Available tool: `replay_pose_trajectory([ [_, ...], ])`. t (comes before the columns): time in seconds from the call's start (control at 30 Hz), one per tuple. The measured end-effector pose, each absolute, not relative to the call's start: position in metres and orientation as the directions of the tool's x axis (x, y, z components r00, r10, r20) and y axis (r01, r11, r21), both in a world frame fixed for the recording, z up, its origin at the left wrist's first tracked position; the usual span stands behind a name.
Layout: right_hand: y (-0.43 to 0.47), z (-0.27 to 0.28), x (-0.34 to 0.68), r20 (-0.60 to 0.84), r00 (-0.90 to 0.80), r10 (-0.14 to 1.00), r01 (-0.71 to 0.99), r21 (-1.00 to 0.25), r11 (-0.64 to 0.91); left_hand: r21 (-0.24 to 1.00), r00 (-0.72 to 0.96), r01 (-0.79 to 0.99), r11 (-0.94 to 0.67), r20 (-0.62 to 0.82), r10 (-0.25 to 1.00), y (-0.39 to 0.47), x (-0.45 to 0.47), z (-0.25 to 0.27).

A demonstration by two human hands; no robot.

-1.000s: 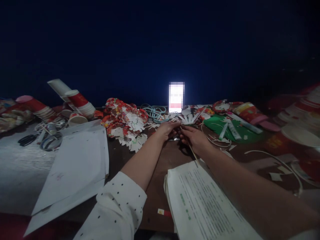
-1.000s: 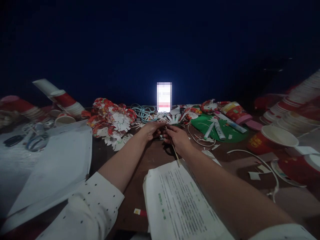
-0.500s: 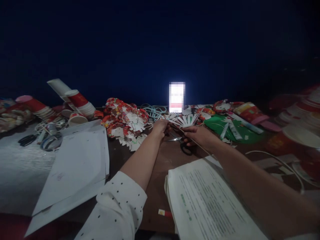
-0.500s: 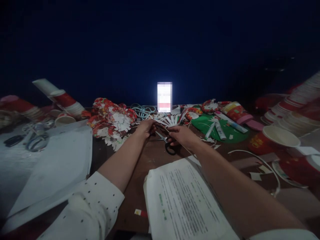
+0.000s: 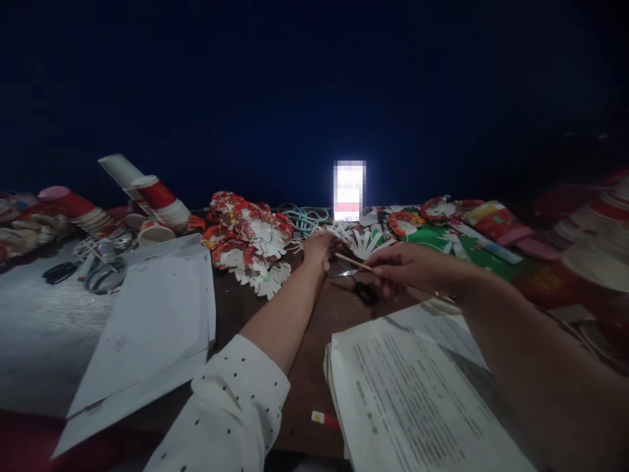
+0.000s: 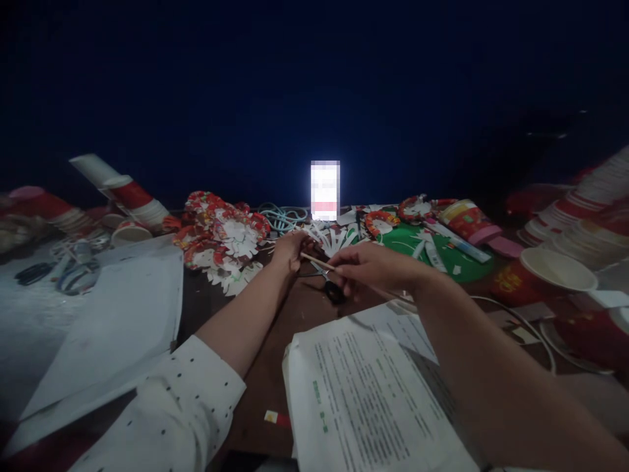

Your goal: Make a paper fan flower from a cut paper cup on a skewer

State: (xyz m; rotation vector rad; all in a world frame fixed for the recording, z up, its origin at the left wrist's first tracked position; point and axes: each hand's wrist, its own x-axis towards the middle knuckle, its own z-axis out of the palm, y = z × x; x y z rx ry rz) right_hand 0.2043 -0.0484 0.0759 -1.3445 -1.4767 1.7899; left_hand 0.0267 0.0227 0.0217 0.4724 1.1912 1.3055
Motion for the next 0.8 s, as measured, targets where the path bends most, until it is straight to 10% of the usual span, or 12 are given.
replay_pose_trajectory([
  [0.37,-0.033,0.037,0.171,-0.081,0.124,0.989,-0.144,-0.988,-0.063,0.674,-0.096,-0.734,0.087,-0.230,0.969,0.019,0.037,0.028],
  [0.8,-0.041,0.031,0.152,-0.341,-0.136,0.930,-0.399,-0.840,-0.367,0.765,-0.115,-0.581,0.278,-0.416,0.902,0.009,0.039,0.031],
])
